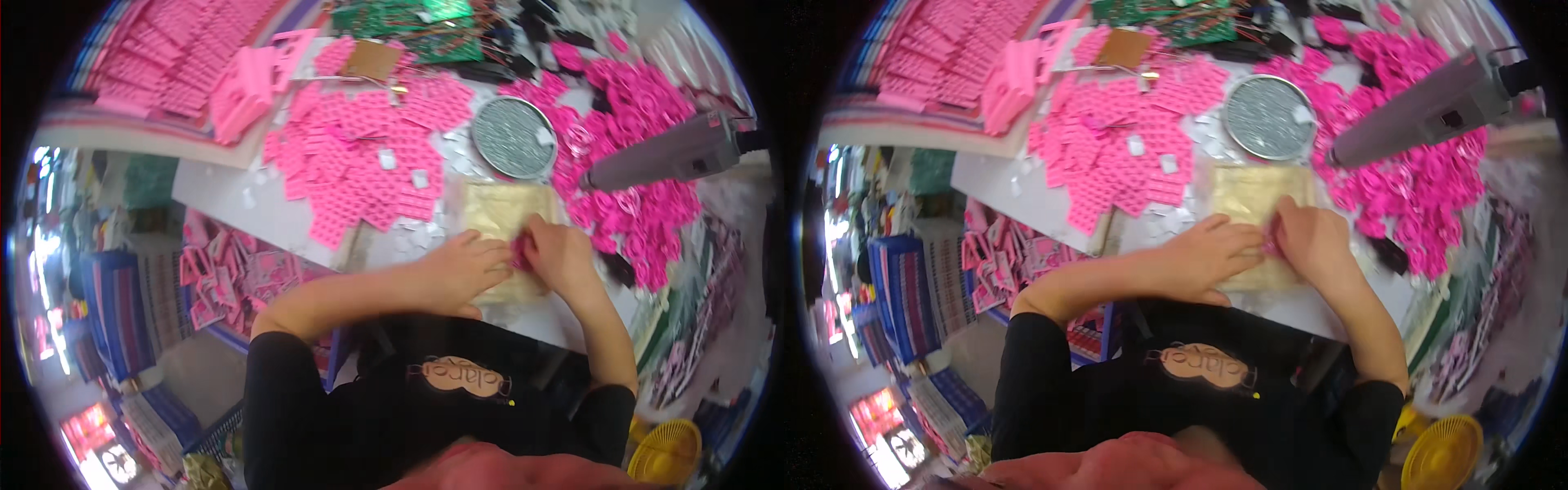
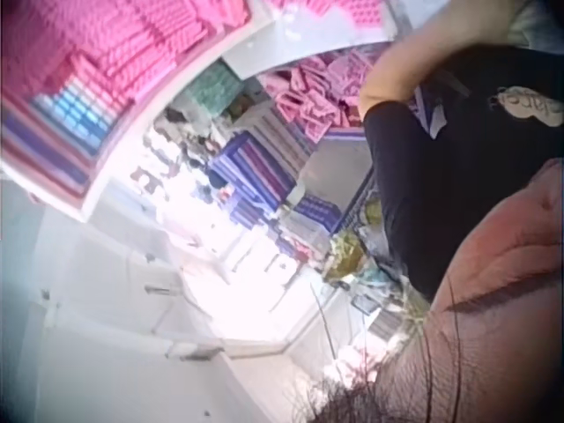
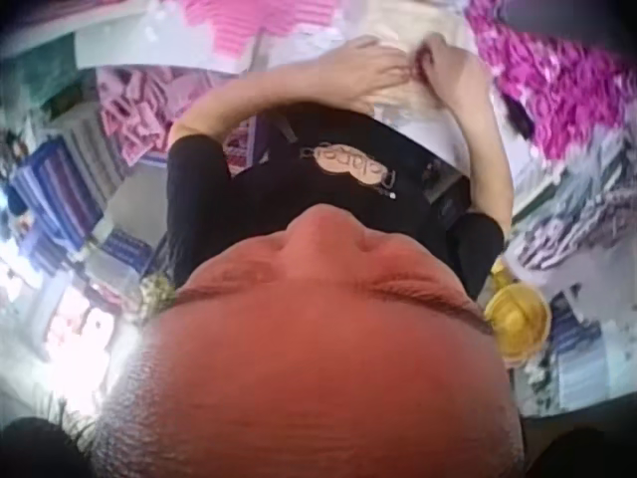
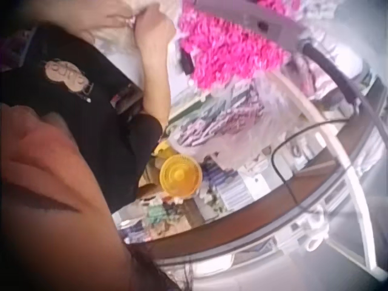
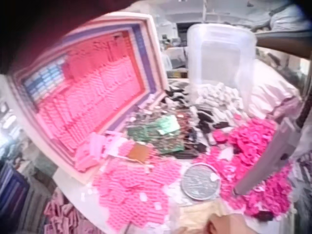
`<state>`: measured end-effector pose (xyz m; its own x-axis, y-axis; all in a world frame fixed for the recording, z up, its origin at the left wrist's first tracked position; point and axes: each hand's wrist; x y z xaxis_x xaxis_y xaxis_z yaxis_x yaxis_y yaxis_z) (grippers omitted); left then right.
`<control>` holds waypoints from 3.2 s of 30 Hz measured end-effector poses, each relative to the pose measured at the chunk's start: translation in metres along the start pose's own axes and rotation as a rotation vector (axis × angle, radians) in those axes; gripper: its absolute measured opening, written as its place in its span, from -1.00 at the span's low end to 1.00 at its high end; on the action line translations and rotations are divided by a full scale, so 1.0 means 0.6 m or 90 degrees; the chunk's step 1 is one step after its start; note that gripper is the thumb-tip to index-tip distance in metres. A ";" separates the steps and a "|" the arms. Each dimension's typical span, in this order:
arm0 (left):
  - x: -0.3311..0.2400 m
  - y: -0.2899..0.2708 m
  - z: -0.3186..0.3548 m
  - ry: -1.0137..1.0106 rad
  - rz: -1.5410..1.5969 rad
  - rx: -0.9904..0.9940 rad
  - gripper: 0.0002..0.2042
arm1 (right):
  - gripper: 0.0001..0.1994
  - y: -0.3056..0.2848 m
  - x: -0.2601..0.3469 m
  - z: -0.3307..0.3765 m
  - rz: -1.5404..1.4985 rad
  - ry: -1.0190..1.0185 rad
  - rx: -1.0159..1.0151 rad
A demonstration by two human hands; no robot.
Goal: The recorder is seen assembling pink toy piggy banks by installing electronic components and using a glue gun.
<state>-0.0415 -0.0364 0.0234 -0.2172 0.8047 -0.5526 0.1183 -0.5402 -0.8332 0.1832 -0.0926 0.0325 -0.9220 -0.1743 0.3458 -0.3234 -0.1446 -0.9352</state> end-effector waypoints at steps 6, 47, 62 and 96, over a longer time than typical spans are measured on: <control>0.292 -0.293 0.058 -0.448 -0.153 -0.636 -0.29 | -0.86 0.001 -0.009 0.005 0.019 -0.017 -0.002; -0.050 -0.013 0.046 -0.318 0.673 -0.494 -0.35 | -0.71 -0.149 -0.240 0.265 -0.198 0.338 -0.450; -0.038 -0.019 0.044 -0.344 0.582 -0.399 -0.57 | -0.86 -0.183 -0.558 0.381 -0.038 0.416 -0.699; 0.018 -0.038 -0.016 -0.278 1.036 -0.371 -0.61 | -0.52 0.005 0.029 0.067 -0.992 0.051 -0.266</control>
<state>-0.0369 -0.0130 0.0360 0.2535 -0.5698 -0.7817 0.7279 -0.4199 0.5421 0.1748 -0.1349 0.0385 0.3380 -0.0682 0.9387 -0.9281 0.1412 0.3444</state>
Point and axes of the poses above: each hand's wrist, its own z-axis away from the middle knuckle, its own y-axis out of the palm, x = y × z, and after that the axes turned 9 degrees about -y, right-handed
